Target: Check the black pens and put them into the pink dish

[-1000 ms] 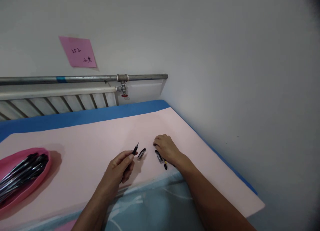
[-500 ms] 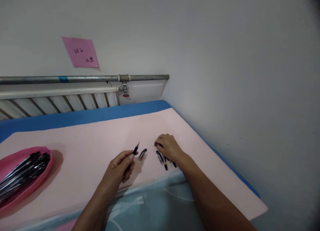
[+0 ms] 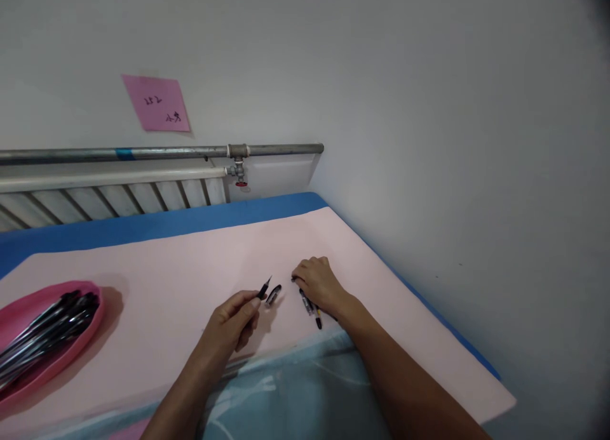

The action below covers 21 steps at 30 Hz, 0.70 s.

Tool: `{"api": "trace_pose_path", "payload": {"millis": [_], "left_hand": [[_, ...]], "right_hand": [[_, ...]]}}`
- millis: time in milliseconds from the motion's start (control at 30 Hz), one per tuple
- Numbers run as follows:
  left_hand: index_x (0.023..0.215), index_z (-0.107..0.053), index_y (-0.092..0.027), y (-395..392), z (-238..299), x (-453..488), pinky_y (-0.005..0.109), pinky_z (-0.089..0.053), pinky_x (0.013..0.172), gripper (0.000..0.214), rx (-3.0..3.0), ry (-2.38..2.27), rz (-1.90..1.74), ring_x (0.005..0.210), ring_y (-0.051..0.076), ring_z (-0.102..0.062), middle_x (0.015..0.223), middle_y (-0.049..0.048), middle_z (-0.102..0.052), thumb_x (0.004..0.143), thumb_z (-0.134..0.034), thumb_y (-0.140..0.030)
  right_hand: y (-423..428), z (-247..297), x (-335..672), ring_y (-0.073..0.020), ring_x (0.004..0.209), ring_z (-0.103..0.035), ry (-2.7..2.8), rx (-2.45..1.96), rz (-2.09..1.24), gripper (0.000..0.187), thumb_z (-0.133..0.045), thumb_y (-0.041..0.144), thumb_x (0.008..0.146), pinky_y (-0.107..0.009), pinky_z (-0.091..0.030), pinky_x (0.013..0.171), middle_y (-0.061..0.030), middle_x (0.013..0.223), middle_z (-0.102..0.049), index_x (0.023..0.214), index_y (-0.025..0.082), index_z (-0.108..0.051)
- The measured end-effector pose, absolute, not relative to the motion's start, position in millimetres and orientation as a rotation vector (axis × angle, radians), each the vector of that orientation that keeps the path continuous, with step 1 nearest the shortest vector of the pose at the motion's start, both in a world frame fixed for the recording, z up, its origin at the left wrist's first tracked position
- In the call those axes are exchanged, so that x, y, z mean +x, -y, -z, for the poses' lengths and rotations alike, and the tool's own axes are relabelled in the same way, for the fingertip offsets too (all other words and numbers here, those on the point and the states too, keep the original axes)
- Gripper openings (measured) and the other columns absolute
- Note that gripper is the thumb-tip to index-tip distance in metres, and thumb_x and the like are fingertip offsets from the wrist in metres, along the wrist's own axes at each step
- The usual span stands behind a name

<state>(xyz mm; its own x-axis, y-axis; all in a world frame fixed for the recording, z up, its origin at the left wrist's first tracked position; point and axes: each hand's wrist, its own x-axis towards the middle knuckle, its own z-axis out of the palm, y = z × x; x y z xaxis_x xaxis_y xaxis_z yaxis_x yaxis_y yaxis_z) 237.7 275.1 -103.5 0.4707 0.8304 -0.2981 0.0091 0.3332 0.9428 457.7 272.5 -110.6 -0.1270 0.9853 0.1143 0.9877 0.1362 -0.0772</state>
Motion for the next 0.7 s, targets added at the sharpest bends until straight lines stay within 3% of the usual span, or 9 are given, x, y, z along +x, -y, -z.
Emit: {"api": "trace_pose_path", "payload": {"millis": [700], "left_hand": [[0.095,-0.057,-0.016,-275.4,101.6,238.2,0.017,-0.019,0.035,0.038,1.145,-0.964,-0.633,0.036,0.004,-0.032,0.052,-0.0061,-0.044,0.069,-0.057,-0.044]], "right_hand": [[-273.5,108.0,453.2,-0.0173,0.082,-0.047,2.346,-1.921,0.118,0.019,-0.045,0.021,0.084,-0.034,-0.017,0.078,-0.0057,0.083,-0.062,0.08,0.019,-0.063]]}}
